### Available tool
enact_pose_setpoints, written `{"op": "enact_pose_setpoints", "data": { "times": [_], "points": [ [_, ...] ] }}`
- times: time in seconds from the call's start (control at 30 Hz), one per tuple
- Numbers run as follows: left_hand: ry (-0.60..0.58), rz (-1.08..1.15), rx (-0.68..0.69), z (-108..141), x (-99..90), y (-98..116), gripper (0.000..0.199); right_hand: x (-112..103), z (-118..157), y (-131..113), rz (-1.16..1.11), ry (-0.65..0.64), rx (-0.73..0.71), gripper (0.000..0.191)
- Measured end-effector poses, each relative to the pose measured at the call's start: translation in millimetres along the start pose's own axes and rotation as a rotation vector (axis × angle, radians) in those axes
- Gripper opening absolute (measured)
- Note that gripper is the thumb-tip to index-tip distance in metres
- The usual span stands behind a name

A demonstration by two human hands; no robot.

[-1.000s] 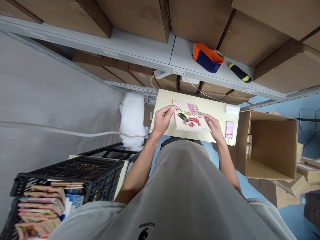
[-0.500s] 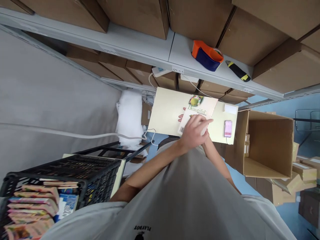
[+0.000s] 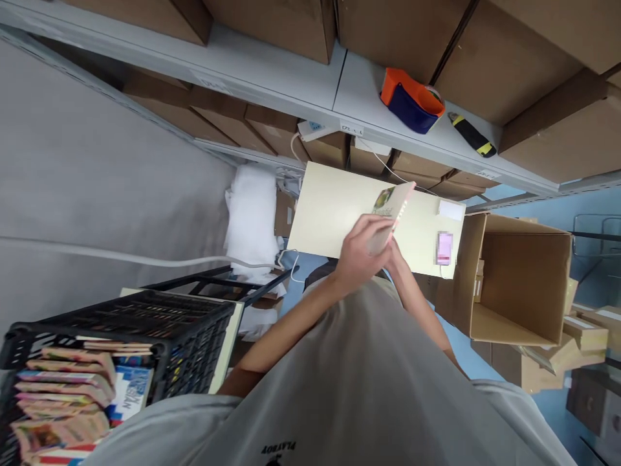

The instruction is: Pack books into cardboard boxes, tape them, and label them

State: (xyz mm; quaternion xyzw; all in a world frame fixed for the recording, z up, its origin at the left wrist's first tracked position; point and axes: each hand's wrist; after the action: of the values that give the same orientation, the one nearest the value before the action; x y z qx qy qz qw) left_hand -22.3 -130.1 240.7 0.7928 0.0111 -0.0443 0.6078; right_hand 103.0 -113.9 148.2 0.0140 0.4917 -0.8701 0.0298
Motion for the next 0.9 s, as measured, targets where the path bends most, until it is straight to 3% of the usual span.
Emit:
{"op": "enact_pose_setpoints", "data": {
  "times": [0.1,0.2,0.27,0.33,0.53,0.67,0.9],
  "points": [
    [0.137,0.105,-0.191,-2,-34.5,-34,0.045,-22,-7,6,-0.165,-0.027,0.080,0.034],
    [0.255,0.195,-0.473,-2,-67.1,-99,0.043,-36,-11,13,-0.115,0.022,0.074,0.046],
    [0.325,0.256,-0.695,1,-82.4,-142,0.044,-33,-16,20,-0.024,0.010,0.053,0.048],
    [0.401,0.259,-0.817,7,-93.0,-174,0.044,-19,-25,29,0.053,-0.035,0.040,0.049],
    [0.461,0.209,-0.925,24,-124.4,-220,0.036,42,-72,57,0.156,-0.015,0.182,0.037],
    [0.452,0.122,-0.991,16,-149.3,-252,0.039,74,-111,66,0.184,-0.008,0.281,0.025],
    [0.245,0.019,-0.935,-23,-169.9,-312,0.039,106,-174,60,0.242,0.049,0.355,0.015]
  ]
}}
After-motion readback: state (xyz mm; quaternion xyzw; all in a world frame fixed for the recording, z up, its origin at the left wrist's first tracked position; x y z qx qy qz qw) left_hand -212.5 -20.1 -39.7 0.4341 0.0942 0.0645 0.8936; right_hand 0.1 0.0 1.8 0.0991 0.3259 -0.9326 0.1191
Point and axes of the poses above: each hand's wrist, its own z-axis away from the middle knuckle, its own x-axis out of the palm, y = z × x, and after that the axes turned 11 degrees about z, right-handed
